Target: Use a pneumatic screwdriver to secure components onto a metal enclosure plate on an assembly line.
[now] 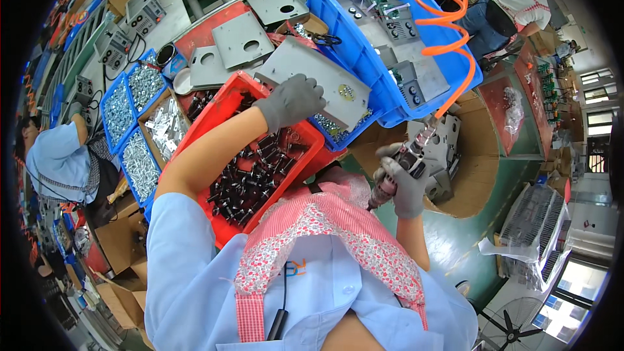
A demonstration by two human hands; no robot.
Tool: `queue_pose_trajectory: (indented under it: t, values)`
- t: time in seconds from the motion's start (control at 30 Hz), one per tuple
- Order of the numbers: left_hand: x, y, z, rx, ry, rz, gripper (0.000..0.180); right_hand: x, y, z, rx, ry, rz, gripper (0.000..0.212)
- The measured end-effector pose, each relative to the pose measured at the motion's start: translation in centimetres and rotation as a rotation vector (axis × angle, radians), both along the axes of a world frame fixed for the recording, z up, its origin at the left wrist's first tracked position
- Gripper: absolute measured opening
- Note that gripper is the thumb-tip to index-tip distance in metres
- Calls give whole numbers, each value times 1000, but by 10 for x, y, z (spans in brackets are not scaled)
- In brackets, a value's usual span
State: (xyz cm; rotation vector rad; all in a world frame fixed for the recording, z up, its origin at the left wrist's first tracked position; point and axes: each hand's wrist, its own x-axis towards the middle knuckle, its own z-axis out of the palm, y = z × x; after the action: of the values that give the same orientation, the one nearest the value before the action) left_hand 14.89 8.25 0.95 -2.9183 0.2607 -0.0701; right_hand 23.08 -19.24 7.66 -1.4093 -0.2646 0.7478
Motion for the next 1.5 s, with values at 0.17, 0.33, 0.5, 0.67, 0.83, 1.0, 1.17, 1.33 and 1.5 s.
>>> queue_pose_trajectory:
  t: [0.17,0.33,0.5,0.67,0.83,1.0,1.17,1.33,1.5]
  values:
    - [-55,-45,34,-28,-124,-65,9,7,33,-10,32,13,124,29]
    - [-67,-69,42,-103,-279,-150,10,5,52,-15,-139,107,193,24]
    - [-69,-59,39,-87,-386,-153,9,7,60,-25,-170,93,230,27]
    - [-77,-57,42,-16,-427,-167,11,12,64,-27,-90,102,321,28]
    - [-78,-36,48,-42,-714,-78,12,17,68,-26,-34,157,312,27]
    - [-104,-6,14,-673,-678,676,13,10,54,-7,-16,45,166,30]
    - [-131,-31,-108,-702,425,1038,30,8,37,1,-54,-51,129,25]
    - [-122,-53,-161,-726,342,1157,30,14,35,-15,-76,27,276,27]
    - [-135,-47,-103,-1291,-30,1262,26,18,33,-27,-109,91,275,28]
